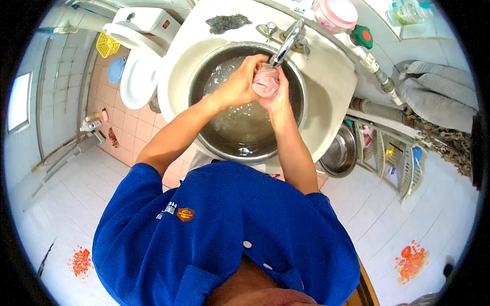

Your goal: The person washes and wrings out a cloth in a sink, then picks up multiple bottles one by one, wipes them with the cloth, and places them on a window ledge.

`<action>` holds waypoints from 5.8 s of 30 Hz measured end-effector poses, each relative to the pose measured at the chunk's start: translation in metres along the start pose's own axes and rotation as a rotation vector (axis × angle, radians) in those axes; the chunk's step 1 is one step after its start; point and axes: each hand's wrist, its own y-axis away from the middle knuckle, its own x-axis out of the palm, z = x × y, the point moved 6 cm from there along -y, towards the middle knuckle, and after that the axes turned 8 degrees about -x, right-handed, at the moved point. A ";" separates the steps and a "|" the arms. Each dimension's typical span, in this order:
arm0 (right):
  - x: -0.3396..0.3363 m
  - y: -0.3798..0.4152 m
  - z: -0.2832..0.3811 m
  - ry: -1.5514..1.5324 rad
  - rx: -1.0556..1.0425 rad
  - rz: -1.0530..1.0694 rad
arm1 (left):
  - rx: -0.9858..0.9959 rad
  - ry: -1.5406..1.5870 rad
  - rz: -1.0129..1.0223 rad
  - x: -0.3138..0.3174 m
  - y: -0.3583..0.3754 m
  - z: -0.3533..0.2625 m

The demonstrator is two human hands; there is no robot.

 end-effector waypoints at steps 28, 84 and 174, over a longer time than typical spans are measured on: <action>-0.005 -0.040 0.005 0.120 -0.108 -0.017 | 0.100 -0.337 0.110 0.011 -0.013 0.000; 0.062 0.003 0.033 1.917 -0.934 0.517 | -1.177 1.104 0.404 0.060 0.011 0.110; 0.049 0.099 -0.041 1.795 -0.114 0.361 | 0.029 -0.833 0.401 -0.045 0.083 -0.029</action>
